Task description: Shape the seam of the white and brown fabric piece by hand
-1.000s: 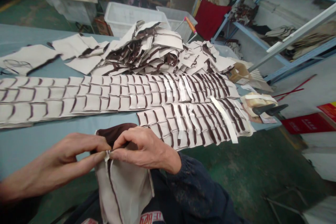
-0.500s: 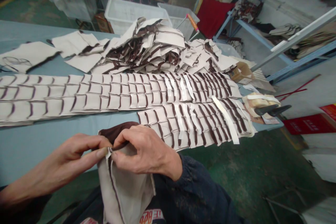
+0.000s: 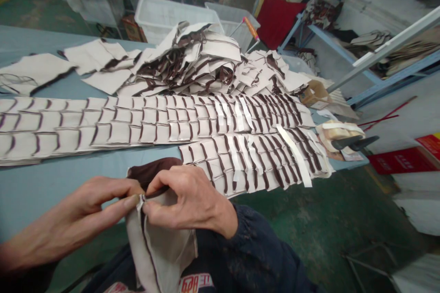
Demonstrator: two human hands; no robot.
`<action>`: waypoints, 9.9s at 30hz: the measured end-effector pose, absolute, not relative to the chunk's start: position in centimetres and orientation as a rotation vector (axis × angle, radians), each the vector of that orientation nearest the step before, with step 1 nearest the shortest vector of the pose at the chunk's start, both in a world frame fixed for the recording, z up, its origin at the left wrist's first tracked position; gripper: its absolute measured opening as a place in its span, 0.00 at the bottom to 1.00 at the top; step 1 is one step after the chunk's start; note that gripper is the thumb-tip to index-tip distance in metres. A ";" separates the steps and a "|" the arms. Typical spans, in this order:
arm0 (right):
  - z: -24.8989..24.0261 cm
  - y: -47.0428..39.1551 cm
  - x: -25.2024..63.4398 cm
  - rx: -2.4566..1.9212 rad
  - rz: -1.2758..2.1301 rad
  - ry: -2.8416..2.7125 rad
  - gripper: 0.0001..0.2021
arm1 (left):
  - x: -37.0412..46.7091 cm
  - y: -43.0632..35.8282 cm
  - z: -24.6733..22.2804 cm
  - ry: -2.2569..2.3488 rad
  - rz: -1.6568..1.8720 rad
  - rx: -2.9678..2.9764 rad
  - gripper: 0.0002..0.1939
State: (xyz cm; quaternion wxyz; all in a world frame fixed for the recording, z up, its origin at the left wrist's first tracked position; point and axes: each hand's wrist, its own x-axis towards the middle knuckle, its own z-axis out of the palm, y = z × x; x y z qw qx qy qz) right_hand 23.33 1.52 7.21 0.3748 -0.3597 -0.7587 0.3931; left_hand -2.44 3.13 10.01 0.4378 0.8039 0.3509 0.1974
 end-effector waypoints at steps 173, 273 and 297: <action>7.7 -2.6 26.2 -0.869 0.763 -2.091 0.04 | -0.6 -1.8 8.9 1.055 0.507 1.633 0.22; 8.2 -2.4 25.2 -1.031 1.130 -1.904 0.02 | -3.0 -2.3 6.5 0.917 0.664 2.153 0.11; 7.0 -3.6 25.5 -0.832 0.684 -2.252 0.07 | -1.1 0.5 9.1 0.559 0.635 2.401 0.14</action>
